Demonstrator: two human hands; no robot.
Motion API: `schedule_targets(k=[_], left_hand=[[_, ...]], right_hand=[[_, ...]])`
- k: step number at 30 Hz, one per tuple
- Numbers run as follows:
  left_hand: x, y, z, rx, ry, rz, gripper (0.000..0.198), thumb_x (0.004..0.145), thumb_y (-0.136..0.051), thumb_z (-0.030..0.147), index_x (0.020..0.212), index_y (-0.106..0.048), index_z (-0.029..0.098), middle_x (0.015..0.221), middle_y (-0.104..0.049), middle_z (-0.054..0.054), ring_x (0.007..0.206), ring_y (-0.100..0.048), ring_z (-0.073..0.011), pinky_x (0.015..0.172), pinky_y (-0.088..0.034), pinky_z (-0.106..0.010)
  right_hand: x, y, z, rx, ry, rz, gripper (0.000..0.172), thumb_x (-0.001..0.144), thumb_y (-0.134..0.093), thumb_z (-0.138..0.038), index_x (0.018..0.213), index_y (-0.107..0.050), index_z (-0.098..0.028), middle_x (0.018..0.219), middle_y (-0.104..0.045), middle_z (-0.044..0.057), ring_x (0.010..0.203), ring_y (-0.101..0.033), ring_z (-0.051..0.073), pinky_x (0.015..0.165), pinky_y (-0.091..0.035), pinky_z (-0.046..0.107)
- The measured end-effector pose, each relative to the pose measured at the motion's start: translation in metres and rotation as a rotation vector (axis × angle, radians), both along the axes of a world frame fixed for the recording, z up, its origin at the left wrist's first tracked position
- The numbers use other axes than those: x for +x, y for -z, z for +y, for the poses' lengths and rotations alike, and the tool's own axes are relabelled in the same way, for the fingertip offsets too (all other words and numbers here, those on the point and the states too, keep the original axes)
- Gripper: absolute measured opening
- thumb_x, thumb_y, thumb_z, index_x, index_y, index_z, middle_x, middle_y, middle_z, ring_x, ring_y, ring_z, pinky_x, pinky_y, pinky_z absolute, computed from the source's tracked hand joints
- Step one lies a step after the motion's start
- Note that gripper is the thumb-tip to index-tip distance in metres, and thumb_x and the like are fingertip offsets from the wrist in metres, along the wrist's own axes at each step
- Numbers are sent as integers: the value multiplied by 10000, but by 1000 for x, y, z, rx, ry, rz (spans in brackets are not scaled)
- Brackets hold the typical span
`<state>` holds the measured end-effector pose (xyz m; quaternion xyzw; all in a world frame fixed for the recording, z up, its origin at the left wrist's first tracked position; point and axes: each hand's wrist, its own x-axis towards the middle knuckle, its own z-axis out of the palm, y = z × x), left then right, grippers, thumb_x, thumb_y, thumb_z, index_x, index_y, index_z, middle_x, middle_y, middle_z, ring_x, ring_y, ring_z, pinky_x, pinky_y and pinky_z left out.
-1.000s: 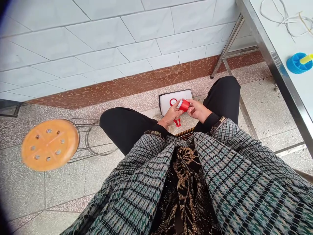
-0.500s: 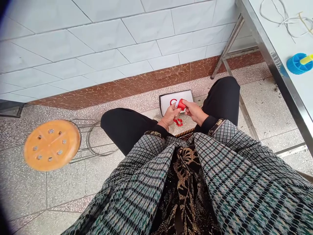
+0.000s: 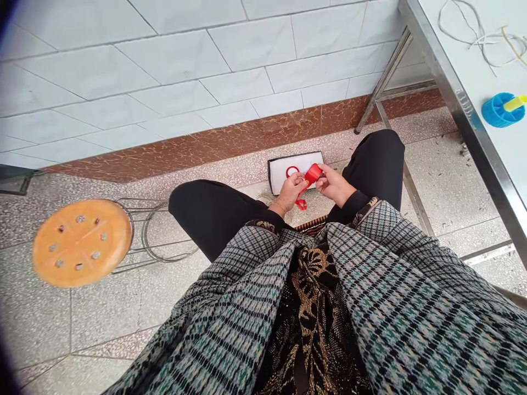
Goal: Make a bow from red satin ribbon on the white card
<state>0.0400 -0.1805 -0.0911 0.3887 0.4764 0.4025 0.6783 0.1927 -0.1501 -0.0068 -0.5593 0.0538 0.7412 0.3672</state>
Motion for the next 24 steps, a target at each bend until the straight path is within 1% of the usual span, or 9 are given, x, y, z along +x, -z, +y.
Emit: schedule_targets(k=[2,4,7,10,13,16,19,21,24], left_hand=[[-2,-1,1,13,31,-29,693,749,-835,391,1353,-592,153,571,-493,106,449,-316,-46,482,-216,-209],[-6,-1,2,11,110,-65,874,750,-838,385,1521,-483,179,597,-527,98,453,-311,-45,487,-205,-212],[-11,0,3,-16,177,-115,962,722,-853,390,1567,-443,179,588,-513,96,441,-298,-42,478,-177,-217],[-14,0,2,-59,178,-137,1020,688,-868,411,1572,-422,166,553,-460,114,411,-278,-42,454,-148,-220],[-13,0,1,-86,159,-171,1085,638,-898,449,1563,-403,170,572,-469,116,399,-275,-35,434,-133,-220],[-13,-1,0,-92,130,-193,1077,612,-916,483,1523,-422,192,608,-499,110,399,-277,-21,427,-135,-213],[-12,0,0,-92,115,-190,1025,638,-902,514,1490,-423,205,582,-471,128,387,-252,-19,419,-137,-207],[-9,1,0,-93,95,-168,956,669,-883,527,1453,-443,204,561,-454,136,379,-243,-20,417,-133,-204],[-4,3,-1,-115,59,-96,780,717,-854,529,1337,-527,186,547,-462,124,374,-263,-25,421,-135,-204]], right_hand=[[1,-2,0,-37,-35,22,295,1054,-538,-225,763,-504,-185,435,-396,-98,312,-258,12,317,-283,87],[2,-6,-1,-76,-77,37,290,1056,-525,-237,771,-511,-184,417,-360,-105,305,-252,16,316,-279,86],[3,-11,-1,-137,-127,82,286,1056,-515,-247,776,-515,-185,399,-308,-116,302,-253,23,317,-285,84],[3,-14,-1,-176,-143,136,284,1061,-508,-263,789,-525,-182,402,-320,-113,299,-254,22,306,-283,86],[1,-14,-2,-179,-149,162,307,1071,-516,-298,790,-535,-173,405,-333,-112,286,-261,12,300,-284,85],[-3,-9,-7,-125,-128,151,336,1094,-509,-333,812,-559,-159,450,-442,-84,288,-291,-3,311,-313,75],[-9,-3,-15,26,-99,99,275,1083,-560,-309,858,-602,-156,541,-576,-49,314,-363,2,341,-376,82],[-12,1,-19,131,-88,31,199,1054,-607,-223,869,-627,-154,564,-602,-49,332,-399,10,354,-399,95],[-14,5,-21,195,-46,-102,200,1030,-603,-119,833,-635,-139,537,-583,-60,338,-406,15,347,-391,107]])
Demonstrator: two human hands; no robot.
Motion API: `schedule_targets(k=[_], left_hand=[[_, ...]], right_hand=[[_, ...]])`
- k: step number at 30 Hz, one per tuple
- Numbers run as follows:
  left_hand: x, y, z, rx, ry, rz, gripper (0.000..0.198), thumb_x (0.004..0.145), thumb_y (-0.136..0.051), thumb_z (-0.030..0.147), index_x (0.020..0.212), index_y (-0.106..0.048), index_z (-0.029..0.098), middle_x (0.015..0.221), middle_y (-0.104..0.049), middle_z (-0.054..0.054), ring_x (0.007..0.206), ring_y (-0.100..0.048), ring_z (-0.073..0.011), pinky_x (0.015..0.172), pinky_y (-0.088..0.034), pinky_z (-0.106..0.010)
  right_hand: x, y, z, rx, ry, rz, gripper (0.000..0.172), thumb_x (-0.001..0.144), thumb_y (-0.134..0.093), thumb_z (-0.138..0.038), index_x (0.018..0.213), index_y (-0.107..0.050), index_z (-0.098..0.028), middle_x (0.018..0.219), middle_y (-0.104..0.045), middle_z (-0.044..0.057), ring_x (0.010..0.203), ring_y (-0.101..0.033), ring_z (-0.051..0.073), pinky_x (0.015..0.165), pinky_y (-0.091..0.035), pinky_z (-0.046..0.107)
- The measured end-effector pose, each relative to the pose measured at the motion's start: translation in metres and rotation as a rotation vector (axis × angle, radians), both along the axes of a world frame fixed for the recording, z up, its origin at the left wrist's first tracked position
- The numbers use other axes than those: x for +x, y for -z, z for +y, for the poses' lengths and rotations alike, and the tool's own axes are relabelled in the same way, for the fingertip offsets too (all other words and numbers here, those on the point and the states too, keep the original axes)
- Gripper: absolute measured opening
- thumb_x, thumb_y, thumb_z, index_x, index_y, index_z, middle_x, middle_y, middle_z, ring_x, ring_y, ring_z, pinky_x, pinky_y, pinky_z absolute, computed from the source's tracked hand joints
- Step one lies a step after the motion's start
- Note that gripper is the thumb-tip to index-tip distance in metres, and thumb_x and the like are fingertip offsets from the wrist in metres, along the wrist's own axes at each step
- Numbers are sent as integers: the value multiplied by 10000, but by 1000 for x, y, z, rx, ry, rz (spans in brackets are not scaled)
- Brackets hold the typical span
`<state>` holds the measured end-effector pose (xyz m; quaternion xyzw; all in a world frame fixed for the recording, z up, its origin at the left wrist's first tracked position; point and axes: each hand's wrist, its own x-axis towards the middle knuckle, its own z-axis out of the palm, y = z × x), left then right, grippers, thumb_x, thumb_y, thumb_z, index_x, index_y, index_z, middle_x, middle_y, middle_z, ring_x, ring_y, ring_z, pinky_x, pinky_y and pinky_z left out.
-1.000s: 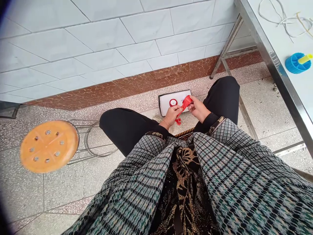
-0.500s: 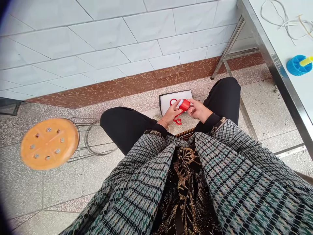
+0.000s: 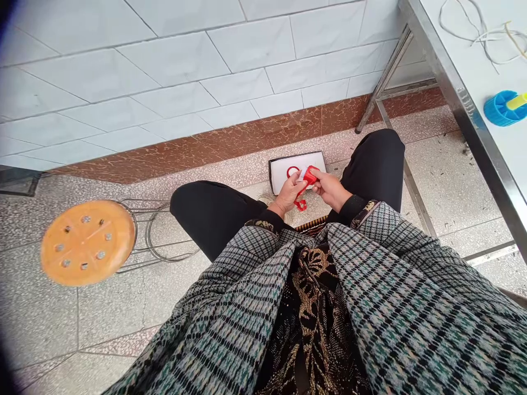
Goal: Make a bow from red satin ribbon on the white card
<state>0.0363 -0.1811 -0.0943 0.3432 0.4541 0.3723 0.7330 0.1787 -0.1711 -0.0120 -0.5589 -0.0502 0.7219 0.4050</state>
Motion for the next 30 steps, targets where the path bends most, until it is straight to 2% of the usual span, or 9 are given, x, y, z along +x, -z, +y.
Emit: schedule_targets(k=[3,6,10,12,14,18,20,26,30], left_hand=[[4,2,0,27,-43,104,539,743,-831,543,1063,-624,162,506,-446,106,384,-287,-40,424,-159,-211],[5,3,0,105,-71,177,458,752,-799,580,795,-610,165,480,-426,85,411,-299,-52,437,-186,-223],[6,1,3,177,-88,204,433,728,-816,529,710,-593,158,532,-466,63,488,-336,-56,485,-214,-220],[7,0,4,177,-99,196,401,718,-834,477,763,-602,153,554,-489,63,507,-349,-55,503,-218,-216],[8,0,4,150,-93,171,412,721,-845,432,932,-635,147,553,-498,75,496,-350,-56,506,-212,-215],[5,2,3,140,-29,98,800,746,-848,415,1430,-525,155,565,-499,97,440,-313,-51,477,-189,-225],[1,2,3,138,30,61,916,757,-841,449,1537,-449,169,564,-483,101,419,-292,-46,456,-173,-230],[-5,-5,5,73,107,-35,1081,655,-881,521,1544,-417,119,581,-482,105,389,-277,-29,405,-149,-234],[-2,-6,4,79,76,-72,972,603,-898,562,1381,-521,120,606,-509,101,374,-285,-17,382,-159,-228]], right_hand=[[3,0,5,-26,64,-73,232,1030,-579,-100,805,-617,-140,515,-570,-63,335,-398,18,332,-370,112],[6,-1,11,-67,95,-67,254,1043,-561,-116,792,-590,-147,492,-536,-75,314,-344,8,328,-350,108],[9,0,14,-105,98,-4,262,1056,-539,-125,797,-566,-149,504,-537,-78,301,-296,-9,328,-331,96],[10,1,14,-114,102,33,268,1066,-520,-130,802,-561,-147,507,-542,-76,297,-294,-14,325,-324,89],[11,2,15,-130,98,75,275,1074,-498,-130,806,-558,-145,509,-545,-72,291,-289,-18,321,-314,82],[13,-1,17,-193,69,137,248,1072,-503,-140,832,-568,-149,518,-560,-68,283,-278,-20,308,-311,71],[14,-4,17,-229,37,155,231,1072,-510,-157,852,-578,-152,527,-573,-63,285,-278,-18,306,-324,70],[15,-11,15,-298,-48,217,208,1076,-505,-184,891,-593,-151,514,-551,-66,277,-278,-15,315,-351,67],[14,-12,14,-307,-39,229,209,1070,-525,-191,877,-592,-147,505,-537,-71,281,-277,-13,316,-347,72]])
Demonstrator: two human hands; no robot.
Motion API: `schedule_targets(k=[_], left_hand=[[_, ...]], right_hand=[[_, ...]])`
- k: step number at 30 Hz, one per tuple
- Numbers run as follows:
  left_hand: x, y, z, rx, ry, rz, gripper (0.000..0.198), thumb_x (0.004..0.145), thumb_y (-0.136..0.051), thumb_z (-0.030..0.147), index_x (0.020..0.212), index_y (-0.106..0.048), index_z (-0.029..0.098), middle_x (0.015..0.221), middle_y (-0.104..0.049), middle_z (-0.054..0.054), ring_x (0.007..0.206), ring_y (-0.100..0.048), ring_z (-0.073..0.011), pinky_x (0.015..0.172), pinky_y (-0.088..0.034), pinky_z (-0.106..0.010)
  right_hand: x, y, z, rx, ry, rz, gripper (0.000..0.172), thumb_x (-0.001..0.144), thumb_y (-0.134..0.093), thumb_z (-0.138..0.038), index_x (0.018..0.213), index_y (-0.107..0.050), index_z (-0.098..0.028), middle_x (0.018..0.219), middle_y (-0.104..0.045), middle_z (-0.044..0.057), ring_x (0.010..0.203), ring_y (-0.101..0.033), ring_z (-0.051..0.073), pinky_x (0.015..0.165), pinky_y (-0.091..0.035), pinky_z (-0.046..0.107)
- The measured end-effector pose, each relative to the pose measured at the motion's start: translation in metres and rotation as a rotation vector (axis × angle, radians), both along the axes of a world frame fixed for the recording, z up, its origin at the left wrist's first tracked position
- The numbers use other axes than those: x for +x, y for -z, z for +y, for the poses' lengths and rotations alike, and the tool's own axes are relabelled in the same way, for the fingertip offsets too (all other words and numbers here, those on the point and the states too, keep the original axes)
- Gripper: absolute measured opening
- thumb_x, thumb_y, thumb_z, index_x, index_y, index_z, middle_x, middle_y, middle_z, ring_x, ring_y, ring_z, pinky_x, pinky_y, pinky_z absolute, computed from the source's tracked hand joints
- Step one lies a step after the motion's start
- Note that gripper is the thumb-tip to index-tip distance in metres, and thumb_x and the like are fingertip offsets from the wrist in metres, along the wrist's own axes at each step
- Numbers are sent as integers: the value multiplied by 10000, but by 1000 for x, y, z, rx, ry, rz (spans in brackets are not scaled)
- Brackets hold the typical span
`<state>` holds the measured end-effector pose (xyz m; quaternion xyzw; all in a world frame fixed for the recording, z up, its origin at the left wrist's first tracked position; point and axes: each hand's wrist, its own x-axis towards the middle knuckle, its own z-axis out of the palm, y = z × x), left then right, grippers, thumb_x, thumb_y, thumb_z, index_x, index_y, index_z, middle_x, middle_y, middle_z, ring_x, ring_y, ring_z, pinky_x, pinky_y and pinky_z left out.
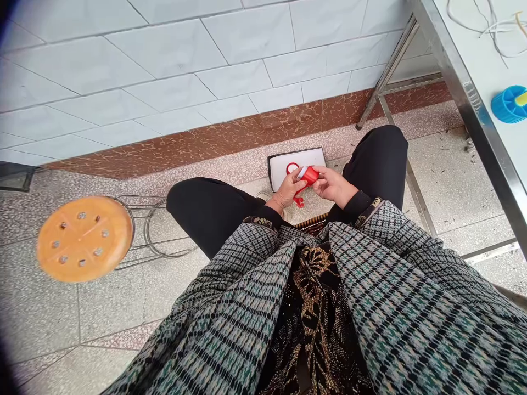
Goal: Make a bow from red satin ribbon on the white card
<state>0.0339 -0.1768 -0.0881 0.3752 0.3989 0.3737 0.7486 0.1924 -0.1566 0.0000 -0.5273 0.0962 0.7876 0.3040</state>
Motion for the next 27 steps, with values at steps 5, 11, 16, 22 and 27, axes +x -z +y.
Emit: schedule_targets(k=[5,11,16,22,27], left_hand=[[1,1,-1,-13,-40,-64,810,634,-887,547,1254,-545,155,550,-443,130,370,-261,-19,385,-146,-214],[8,-4,-4,-89,-74,-14,751,676,-873,513,1253,-531,174,525,-417,139,374,-237,-20,402,-135,-216],[18,-6,-9,-151,-164,37,560,759,-838,468,1118,-489,219,525,-458,128,384,-275,-30,420,-133,-203],[18,-6,-9,-86,-113,-2,469,786,-792,571,817,-505,201,502,-412,106,385,-233,-27,411,-128,-212],[17,0,-6,-18,-133,155,410,811,-793,472,721,-509,191,495,-423,86,389,-292,-42,411,-163,-221]], right_hand=[[-11,5,-13,202,-10,-108,210,1048,-599,-205,845,-619,-152,536,-560,-77,315,-312,-2,377,-433,104],[-21,13,-23,358,57,-283,225,1019,-643,-187,799,-632,-141,483,-481,-99,341,-350,14,378,-405,117],[-12,12,-8,243,161,-220,266,1066,-538,-169,802,-575,-170,513,-502,-93,320,-295,-2,371,-382,93],[-8,13,-2,227,191,-273,270,1058,-571,-201,790,-542,-180,484,-460,-101,321,-312,3,378,-393,89],[-5,15,0,230,138,-210,248,1082,-518,-188,837,-550,-170,513,-516,-99,306,-281,-15,361,-357,75]])
